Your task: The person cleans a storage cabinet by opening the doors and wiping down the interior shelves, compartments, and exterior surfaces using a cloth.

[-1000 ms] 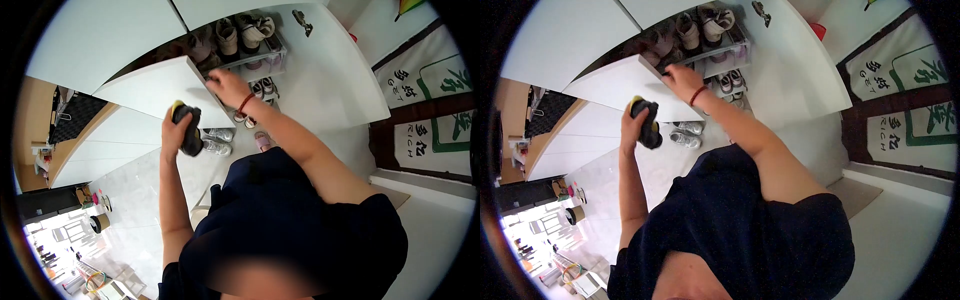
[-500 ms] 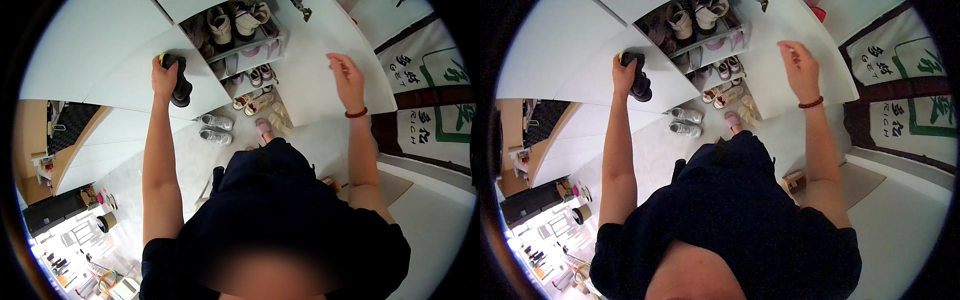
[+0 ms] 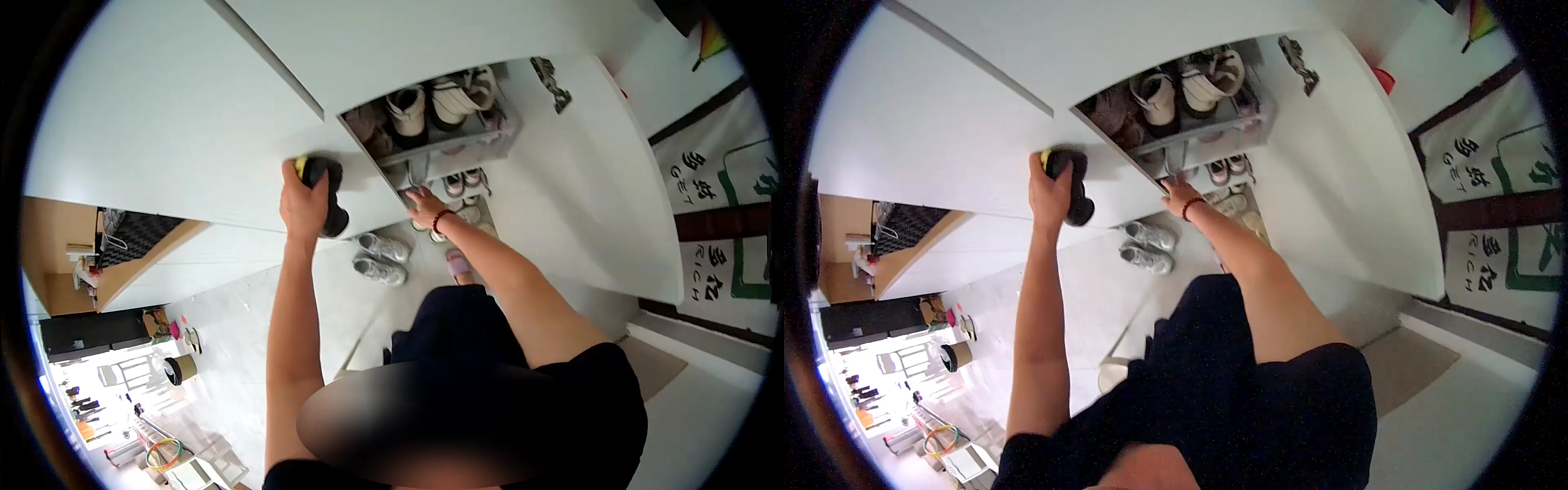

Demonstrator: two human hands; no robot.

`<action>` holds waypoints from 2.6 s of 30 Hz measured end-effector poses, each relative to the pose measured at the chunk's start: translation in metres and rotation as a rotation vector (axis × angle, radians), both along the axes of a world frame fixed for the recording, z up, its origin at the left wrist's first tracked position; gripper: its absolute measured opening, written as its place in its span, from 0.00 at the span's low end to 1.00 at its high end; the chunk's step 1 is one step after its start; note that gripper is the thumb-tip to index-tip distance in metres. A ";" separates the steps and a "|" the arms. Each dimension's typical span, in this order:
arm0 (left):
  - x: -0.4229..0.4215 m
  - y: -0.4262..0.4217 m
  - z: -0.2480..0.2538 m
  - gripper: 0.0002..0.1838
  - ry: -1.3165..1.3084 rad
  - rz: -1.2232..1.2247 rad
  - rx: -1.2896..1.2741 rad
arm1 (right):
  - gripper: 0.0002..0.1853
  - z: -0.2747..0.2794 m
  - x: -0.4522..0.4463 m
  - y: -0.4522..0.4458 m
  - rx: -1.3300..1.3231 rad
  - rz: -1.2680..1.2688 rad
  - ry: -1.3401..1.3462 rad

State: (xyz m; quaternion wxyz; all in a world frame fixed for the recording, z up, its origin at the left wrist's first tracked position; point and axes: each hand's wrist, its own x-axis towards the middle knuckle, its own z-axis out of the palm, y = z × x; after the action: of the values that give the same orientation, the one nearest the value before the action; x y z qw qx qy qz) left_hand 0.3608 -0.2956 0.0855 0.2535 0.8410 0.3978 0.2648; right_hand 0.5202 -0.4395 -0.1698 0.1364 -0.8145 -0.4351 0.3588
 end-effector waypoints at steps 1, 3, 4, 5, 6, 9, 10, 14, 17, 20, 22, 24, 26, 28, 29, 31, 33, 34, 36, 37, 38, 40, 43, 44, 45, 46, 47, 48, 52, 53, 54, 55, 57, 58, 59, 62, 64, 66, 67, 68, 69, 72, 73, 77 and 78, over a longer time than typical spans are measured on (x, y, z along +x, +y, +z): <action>0.001 0.001 -0.002 0.20 -0.006 0.012 0.000 | 0.35 -0.006 -0.001 0.012 -0.028 -0.001 -0.039; 0.001 -0.001 0.000 0.19 -0.023 0.005 0.002 | 0.37 -0.017 0.007 0.033 -0.128 -0.022 -0.067; 0.001 -0.002 0.000 0.19 -0.025 0.010 -0.021 | 0.37 -0.023 0.010 0.037 -0.185 -0.033 -0.078; 0.000 0.000 -0.002 0.19 -0.036 0.000 -0.038 | 0.39 -0.029 0.014 0.039 -0.169 -0.123 -0.076; 0.000 0.002 -0.004 0.19 -0.051 -0.011 -0.058 | 0.39 -0.036 0.022 0.042 -0.142 -0.159 -0.119; 0.000 0.000 -0.008 0.18 -0.068 -0.012 -0.086 | 0.36 -0.099 0.058 0.062 -0.114 -0.169 -0.324; 0.002 0.001 -0.007 0.18 -0.072 -0.013 -0.080 | 0.34 -0.083 0.068 0.063 -0.084 -0.176 -0.354; 0.004 0.000 -0.009 0.17 -0.111 -0.008 -0.055 | 0.29 -0.031 0.082 0.087 -0.206 0.186 -0.201; 0.006 -0.002 -0.008 0.16 -0.139 -0.023 -0.084 | 0.23 -0.117 0.072 0.100 0.179 -0.050 -0.398; 0.004 -0.001 -0.008 0.16 -0.153 -0.048 -0.094 | 0.19 -0.056 0.075 0.064 0.227 -0.106 -0.192; 0.004 -0.001 -0.012 0.16 -0.204 -0.069 -0.106 | 0.19 -0.030 0.069 0.039 0.276 -0.209 -0.081; 0.003 -0.005 -0.012 0.16 -0.241 -0.076 -0.128 | 0.18 -0.032 0.055 0.017 0.485 -0.251 -0.085; 0.001 -0.006 -0.024 0.16 -0.320 -0.097 -0.142 | 0.17 -0.026 0.032 -0.007 0.665 -0.317 -0.025; -0.001 -0.023 -0.032 0.16 -0.334 -0.064 -0.276 | 0.21 0.018 0.005 -0.023 0.726 -0.461 0.290; -0.002 -0.031 -0.037 0.16 -0.342 -0.052 -0.338 | 0.27 0.047 -0.009 -0.031 0.753 -0.469 0.534; -0.004 -0.059 -0.065 0.18 -0.407 -0.044 -0.571 | 0.32 0.091 -0.046 -0.042 0.896 -0.456 0.950; 0.000 -0.092 -0.088 0.24 -0.490 -0.157 -0.976 | 0.37 0.102 -0.066 -0.052 0.962 -0.378 1.110; 0.002 -0.103 -0.106 0.28 -0.511 -0.171 -1.225 | 0.38 0.101 -0.071 -0.056 0.961 -0.305 1.061; 0.015 -0.112 -0.126 0.34 -0.424 -0.293 -1.331 | 0.31 0.067 -0.068 -0.060 0.956 -0.599 0.839; 0.024 -0.112 -0.135 0.35 -0.409 -0.295 -1.397 | 0.29 0.051 -0.057 -0.065 0.944 -0.726 0.957; 0.033 -0.109 -0.145 0.37 -0.393 -0.297 -1.463 | 0.27 0.030 -0.041 -0.069 0.926 -0.853 1.075; 0.049 -0.102 -0.145 0.37 -0.065 -0.301 -1.178 | 0.23 -0.021 -0.002 -0.072 0.865 -0.859 0.736; 0.075 -0.082 -0.179 0.38 0.137 -0.292 -1.053 | 0.22 -0.023 0.053 -0.071 0.764 -0.830 0.162; 0.083 -0.074 -0.200 0.38 0.159 -0.285 -1.063 | 0.22 -0.033 0.068 -0.065 0.774 -0.767 -0.114; 0.091 -0.064 -0.228 0.36 0.202 -0.294 -1.021 | 0.21 -0.039 0.080 -0.058 0.674 -0.733 -0.230; 0.100 -0.059 -0.249 0.35 0.222 -0.297 -0.994 | 0.20 -0.044 0.089 -0.051 0.570 -0.695 -0.342; 0.108 -0.052 -0.269 0.34 0.244 -0.299 -0.967 | 0.20 -0.056 0.093 -0.045 0.459 -0.624 -0.411; 0.116 -0.047 -0.287 0.33 0.260 -0.303 -0.939 | 0.19 -0.074 0.098 -0.038 0.349 -0.548 -0.481; 0.134 -0.018 -0.344 0.27 0.160 -0.315 -0.859 | 0.21 -0.084 0.093 -0.012 0.194 -0.350 -0.455; 0.136 -0.015 -0.355 0.26 0.122 -0.286 -0.810 | 0.21 -0.101 0.087 -0.012 0.285 -0.281 -0.518; 0.141 -0.014 -0.355 0.25 0.084 -0.259 -0.762 | 0.19 -0.100 0.087 -0.016 0.317 -0.217 -0.550; 0.147 -0.009 -0.353 0.27 0.147 -0.226 -0.754 | 0.17 -0.098 0.090 -0.022 0.348 -0.153 -0.587; 0.155 -0.011 -0.337 0.28 0.068 -0.160 -0.952 | 0.15 -0.092 0.102 -0.032 0.358 -0.138 -0.658; 0.156 -0.012 -0.325 0.29 0.032 -0.121 -1.050 | 0.18 -0.084 0.109 -0.034 0.170 -0.255 -0.530; 0.159 -0.012 -0.314 0.30 0.068 -0.197 -1.045 | 0.16 -0.076 0.115 -0.038 0.164 -0.357 -0.526; 0.163 -0.008 -0.326 0.30 -0.065 -0.158 -1.142 | 0.14 -0.081 0.122 -0.026 0.177 -0.454 -0.541; 0.164 -0.005 -0.327 0.30 -0.204 -0.168 -1.254 | 0.15 -0.078 0.117 -0.009 0.159 -0.435 -0.465; 0.166 -0.003 -0.330 0.31 -0.264 -0.160 -1.316 | 0.17 -0.079 0.101 -0.012 0.202 -0.295 -0.362; 0.171 0.000 -0.335 0.31 -0.262 -0.153 -1.321 | 0.18 -0.079 0.086 -0.021 0.233 -0.229 -0.395; 0.176 0.001 -0.339 0.31 -0.262 -0.148 -1.325 | 0.18 -0.081 0.078 -0.029 0.264 -0.162 -0.428; 0.178 0.000 -0.336 0.30 -0.258 -0.152 -1.318 | 0.19 -0.081 0.082 -0.035 0.246 -0.157 -0.468; 0.180 0.001 -0.331 0.28 -0.253 -0.102 -1.331 | 0.19 -0.081 0.110 -0.035 0.107 -0.443 -0.524; 0.178 0.003 -0.331 0.27 -0.284 -0.104 -1.346 | 0.17 -0.078 0.117 -0.030 0.134 -0.498 -0.528; 0.173 0.002 -0.328 0.25 -0.321 -0.151 -1.324 | 0.13 -0.080 0.103 -0.003 0.080 -0.346 -0.540; 0.173 0.001 -0.326 0.25 -0.306 -0.180 -1.297 | 0.12 -0.095 0.089 -0.003 0.286 -0.375 -0.510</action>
State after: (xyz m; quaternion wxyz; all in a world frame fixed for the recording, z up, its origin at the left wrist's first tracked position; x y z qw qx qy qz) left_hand 0.5334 -0.2948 -0.2405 0.7821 0.5012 0.3643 0.0661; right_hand 0.6090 -0.4424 -0.2651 0.1996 -0.9164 -0.3437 0.0476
